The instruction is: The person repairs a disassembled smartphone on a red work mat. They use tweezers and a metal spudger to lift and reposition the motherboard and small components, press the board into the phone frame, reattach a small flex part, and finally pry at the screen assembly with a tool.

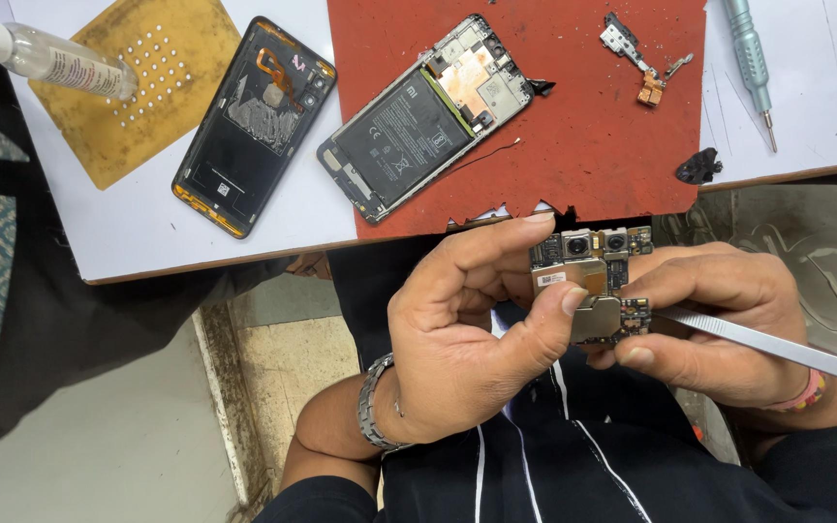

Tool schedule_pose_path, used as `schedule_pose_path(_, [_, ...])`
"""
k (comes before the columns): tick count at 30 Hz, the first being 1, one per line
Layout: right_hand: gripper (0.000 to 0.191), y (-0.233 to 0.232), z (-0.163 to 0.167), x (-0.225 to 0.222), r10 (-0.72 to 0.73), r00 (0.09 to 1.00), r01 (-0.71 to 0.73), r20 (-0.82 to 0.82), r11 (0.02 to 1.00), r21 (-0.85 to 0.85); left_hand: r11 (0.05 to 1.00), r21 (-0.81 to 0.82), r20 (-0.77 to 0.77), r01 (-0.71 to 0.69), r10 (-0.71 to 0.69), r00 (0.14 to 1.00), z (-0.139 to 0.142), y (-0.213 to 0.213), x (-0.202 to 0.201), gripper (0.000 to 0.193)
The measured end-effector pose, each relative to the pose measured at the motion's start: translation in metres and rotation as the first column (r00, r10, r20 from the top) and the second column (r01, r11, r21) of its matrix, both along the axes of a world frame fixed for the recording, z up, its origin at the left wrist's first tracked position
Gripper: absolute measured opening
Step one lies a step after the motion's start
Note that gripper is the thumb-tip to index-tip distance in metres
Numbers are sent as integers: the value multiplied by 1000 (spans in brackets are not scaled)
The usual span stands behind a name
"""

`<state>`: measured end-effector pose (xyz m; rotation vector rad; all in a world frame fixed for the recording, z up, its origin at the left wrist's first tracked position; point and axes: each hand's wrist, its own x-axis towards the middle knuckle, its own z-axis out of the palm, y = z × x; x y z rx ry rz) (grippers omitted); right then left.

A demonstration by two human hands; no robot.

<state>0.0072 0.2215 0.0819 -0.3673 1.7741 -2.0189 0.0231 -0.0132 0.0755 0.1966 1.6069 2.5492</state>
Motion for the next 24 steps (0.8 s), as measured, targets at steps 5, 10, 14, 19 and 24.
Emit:
schedule_pose_path(5, [19,-2,2,-1,13,1000,-12,19,1000,-26,1000,-10,7,-5,5,1000,0,-2,0,39])
schedule_pose_path(10, [17,-3,2,-3,19,998,-15,55,998,-61,1000,23,40,-15,14,999,1,-1,2,39])
schedule_pose_path(14, [17,-5,2,-2,7,998,-2,65,997,-78,999,37,48,-25,23,999,1,-1,3,39])
schedule_pose_path(19, [16,-5,2,-2,6,997,0,73,997,-79,999,37,42,-28,26,999,0,-1,4,38])
schedule_pose_path(24, [15,-5,3,-3,6,997,0,74,997,-77,999,37,33,-32,30,999,-1,-1,4,38])
